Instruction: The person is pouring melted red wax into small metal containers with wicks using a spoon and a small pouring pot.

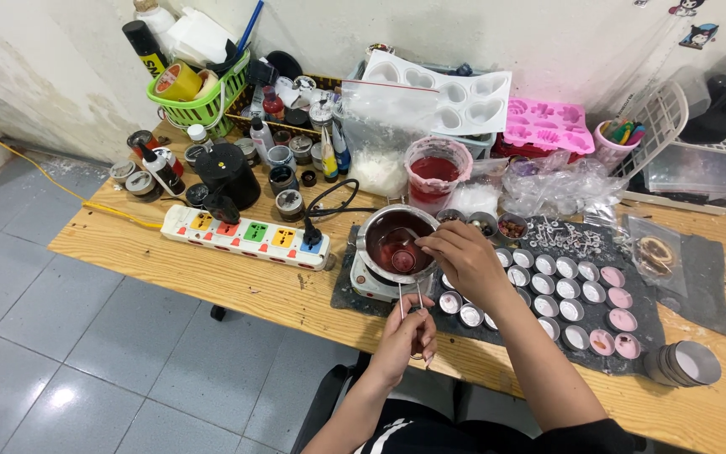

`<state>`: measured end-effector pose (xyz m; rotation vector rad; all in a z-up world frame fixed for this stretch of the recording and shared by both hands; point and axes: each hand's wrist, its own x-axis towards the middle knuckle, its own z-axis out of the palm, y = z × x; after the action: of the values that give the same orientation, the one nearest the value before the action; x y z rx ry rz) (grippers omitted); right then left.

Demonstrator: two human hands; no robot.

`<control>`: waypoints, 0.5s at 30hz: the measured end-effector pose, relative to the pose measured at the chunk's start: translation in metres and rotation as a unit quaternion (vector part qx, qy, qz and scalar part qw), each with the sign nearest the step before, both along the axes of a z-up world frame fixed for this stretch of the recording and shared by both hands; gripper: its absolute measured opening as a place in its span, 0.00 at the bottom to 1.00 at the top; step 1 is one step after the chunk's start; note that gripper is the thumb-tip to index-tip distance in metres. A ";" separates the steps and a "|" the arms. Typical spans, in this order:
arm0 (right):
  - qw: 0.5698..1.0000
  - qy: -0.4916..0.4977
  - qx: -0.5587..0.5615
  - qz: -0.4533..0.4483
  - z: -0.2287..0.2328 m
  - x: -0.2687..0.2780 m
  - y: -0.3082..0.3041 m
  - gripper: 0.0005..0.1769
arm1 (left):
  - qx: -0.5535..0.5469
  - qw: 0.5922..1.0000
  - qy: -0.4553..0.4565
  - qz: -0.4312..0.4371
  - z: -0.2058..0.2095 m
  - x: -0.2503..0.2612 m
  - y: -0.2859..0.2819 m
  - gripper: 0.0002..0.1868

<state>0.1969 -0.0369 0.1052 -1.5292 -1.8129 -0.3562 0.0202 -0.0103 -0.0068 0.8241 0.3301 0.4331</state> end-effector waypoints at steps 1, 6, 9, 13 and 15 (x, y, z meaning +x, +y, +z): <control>1.000 0.000 0.000 0.000 0.000 0.000 0.000 0.10 | 0.000 1.000 0.000 0.000 0.000 0.000 0.000 0.12; 1.000 -0.026 0.004 0.007 -0.005 0.001 0.004 0.12 | -0.003 1.000 0.007 0.001 0.004 0.000 -0.001 0.11; 0.999 -0.028 -0.016 0.003 -0.008 0.003 0.003 0.13 | 0.008 1.000 0.007 0.002 0.002 -0.001 0.000 0.11; 0.999 -0.043 0.004 0.002 -0.009 0.007 0.001 0.14 | 0.003 1.000 0.011 0.002 0.004 -0.001 -0.001 0.11; 0.999 -0.040 0.011 -0.019 -0.008 0.011 -0.002 0.13 | -0.002 1.000 0.003 0.000 0.005 -0.001 -0.001 0.10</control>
<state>0.2082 -0.0384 0.0968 -1.5571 -1.8372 -0.4608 0.0195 -0.0109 -0.0023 0.8219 0.3366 0.4304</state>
